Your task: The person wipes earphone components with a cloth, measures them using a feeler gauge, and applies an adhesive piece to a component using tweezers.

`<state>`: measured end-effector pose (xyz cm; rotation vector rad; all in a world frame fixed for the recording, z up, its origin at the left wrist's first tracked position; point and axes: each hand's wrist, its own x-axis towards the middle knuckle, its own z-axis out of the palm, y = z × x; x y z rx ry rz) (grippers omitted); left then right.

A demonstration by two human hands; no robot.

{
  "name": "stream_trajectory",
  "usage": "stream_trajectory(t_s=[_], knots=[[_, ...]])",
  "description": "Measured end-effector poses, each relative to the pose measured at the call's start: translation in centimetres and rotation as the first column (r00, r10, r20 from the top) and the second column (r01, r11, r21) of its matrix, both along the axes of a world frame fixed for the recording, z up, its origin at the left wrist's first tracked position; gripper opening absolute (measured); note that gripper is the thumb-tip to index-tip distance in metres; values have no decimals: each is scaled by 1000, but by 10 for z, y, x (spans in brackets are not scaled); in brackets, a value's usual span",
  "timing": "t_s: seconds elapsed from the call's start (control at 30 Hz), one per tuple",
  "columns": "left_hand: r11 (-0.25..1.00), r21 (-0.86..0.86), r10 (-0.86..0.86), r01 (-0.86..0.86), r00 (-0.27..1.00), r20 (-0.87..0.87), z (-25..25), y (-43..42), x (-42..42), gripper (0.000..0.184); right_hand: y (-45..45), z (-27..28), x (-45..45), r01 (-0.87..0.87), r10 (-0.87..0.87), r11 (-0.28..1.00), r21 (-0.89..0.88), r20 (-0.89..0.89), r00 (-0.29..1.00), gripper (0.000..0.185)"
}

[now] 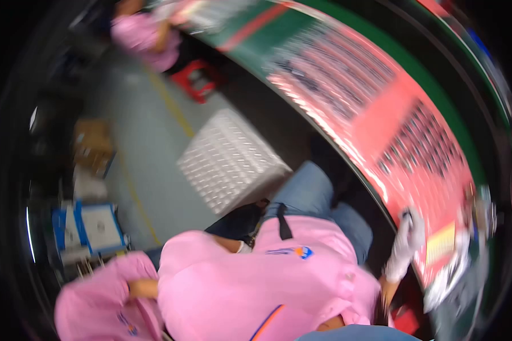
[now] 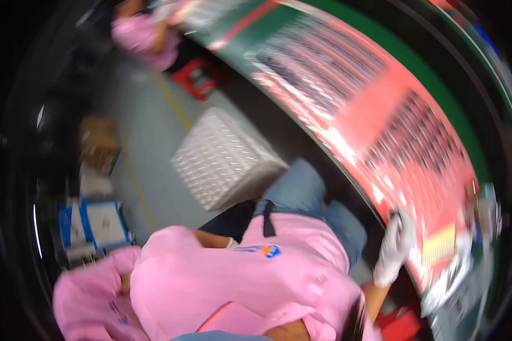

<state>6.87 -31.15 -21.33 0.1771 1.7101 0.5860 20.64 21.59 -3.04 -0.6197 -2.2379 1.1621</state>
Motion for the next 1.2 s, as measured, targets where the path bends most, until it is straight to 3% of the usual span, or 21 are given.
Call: stream_trajectory(t_s=[0.03, 0.1, 0.13, 0.17, 0.27, 0.43, 0.53, 1.2], knots=[[993, 15, -122, 121, 991, 49, -12, 16, -8, 19, -1, 3, -2, 3, -5, 994, 105, 13, 1000, 20], [929, 72, -370, 363, 915, 161, -35, 53, -8, 19, -9, 20, -5, 67, -82, 991, 113, 130, 988, 19], [877, 110, -481, 468, 849, 218, -43, 68, -1, 19, -6, 17, -7, 48, -54, 983, 178, 28, 998, 18], [817, 152, -575, 556, 772, 270, -48, 79, 10, 19, -3, 16, -5, 80, -101, 976, 200, 98, 990, 20], [674, 236, -734, 700, 597, 324, -58, 99, 24, 19, -4, 23, -8, 132, -139, 976, 176, 31, 990, 25], [594, 224, -798, 773, 529, 290, -56, 96, 1, 19, 0, 16, -8, 152, -148, 979, 135, -39, 988, 28], [566, 212, -819, 797, 512, 259, -54, 100, -9, 19, 4, 14, -6, 168, -174, 976, 137, 32, 984, 31], [399, 145, -916, 905, 389, 94, -31, 106, -45, 20, 9, 11, -3, 168, -171, 964, 206, -5, 985, 30]])
